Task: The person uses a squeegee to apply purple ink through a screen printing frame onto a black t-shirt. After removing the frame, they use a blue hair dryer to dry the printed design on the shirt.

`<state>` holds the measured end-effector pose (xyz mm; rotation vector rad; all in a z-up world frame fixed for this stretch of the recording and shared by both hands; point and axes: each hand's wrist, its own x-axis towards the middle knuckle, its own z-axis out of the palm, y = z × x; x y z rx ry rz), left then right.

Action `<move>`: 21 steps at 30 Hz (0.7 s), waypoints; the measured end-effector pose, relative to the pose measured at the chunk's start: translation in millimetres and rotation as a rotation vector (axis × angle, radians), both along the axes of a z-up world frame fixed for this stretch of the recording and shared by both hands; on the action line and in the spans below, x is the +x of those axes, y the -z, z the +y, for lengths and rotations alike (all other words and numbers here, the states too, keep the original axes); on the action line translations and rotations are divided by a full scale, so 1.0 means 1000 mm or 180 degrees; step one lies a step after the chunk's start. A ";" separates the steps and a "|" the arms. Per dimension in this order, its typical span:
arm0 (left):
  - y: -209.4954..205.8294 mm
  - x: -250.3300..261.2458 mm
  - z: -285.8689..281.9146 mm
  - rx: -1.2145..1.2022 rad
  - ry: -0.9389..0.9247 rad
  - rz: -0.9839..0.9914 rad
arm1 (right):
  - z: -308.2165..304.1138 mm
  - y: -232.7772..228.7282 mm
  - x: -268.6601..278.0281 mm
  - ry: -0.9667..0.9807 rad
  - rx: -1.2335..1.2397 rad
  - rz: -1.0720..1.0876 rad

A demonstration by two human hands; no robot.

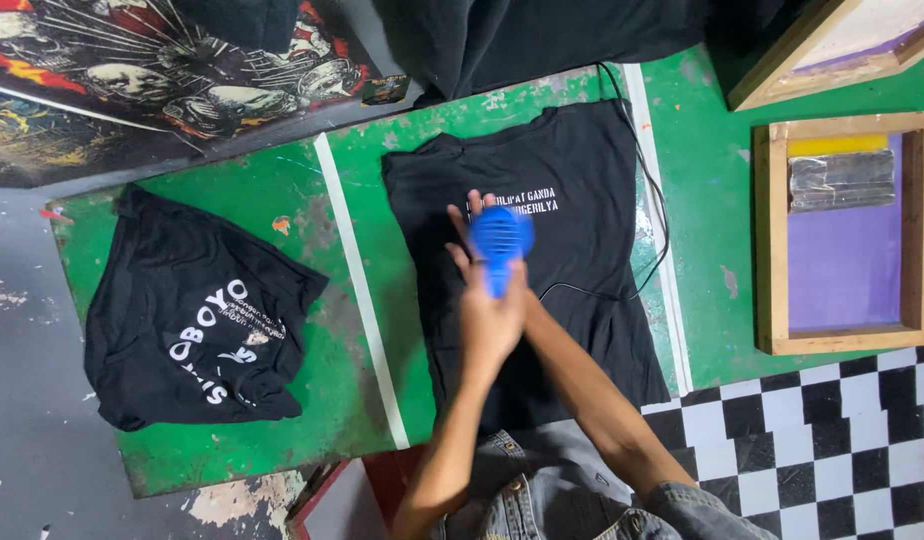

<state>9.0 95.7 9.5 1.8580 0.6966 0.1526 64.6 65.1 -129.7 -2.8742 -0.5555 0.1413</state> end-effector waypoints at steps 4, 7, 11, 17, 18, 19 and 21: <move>-0.010 -0.004 -0.081 -0.0077 0.1114 0.0238 | 0.026 0.020 -0.003 -0.0098 0.0246 -0.0499; -0.020 -0.009 -0.112 -0.0245 0.1681 0.0315 | 0.034 0.018 -0.003 -0.0013 0.0376 -0.0379; -0.020 -0.002 -0.119 -0.0438 0.1816 0.0257 | 0.034 0.017 -0.001 0.0028 0.0534 -0.0137; -0.080 0.034 -0.014 0.0191 0.0989 -0.0459 | -0.029 0.039 0.006 0.0161 0.0560 -0.0244; -0.039 0.025 0.011 0.0194 0.0995 -0.0462 | -0.042 0.025 0.007 0.0166 0.0563 -0.0247; 0.002 0.017 0.036 0.0305 0.0371 -0.0489 | -0.055 0.012 0.008 0.0350 0.0503 -0.0188; 0.047 -0.003 0.087 0.0419 -0.0249 -0.0499 | -0.082 -0.005 0.006 0.0538 0.0442 -0.0109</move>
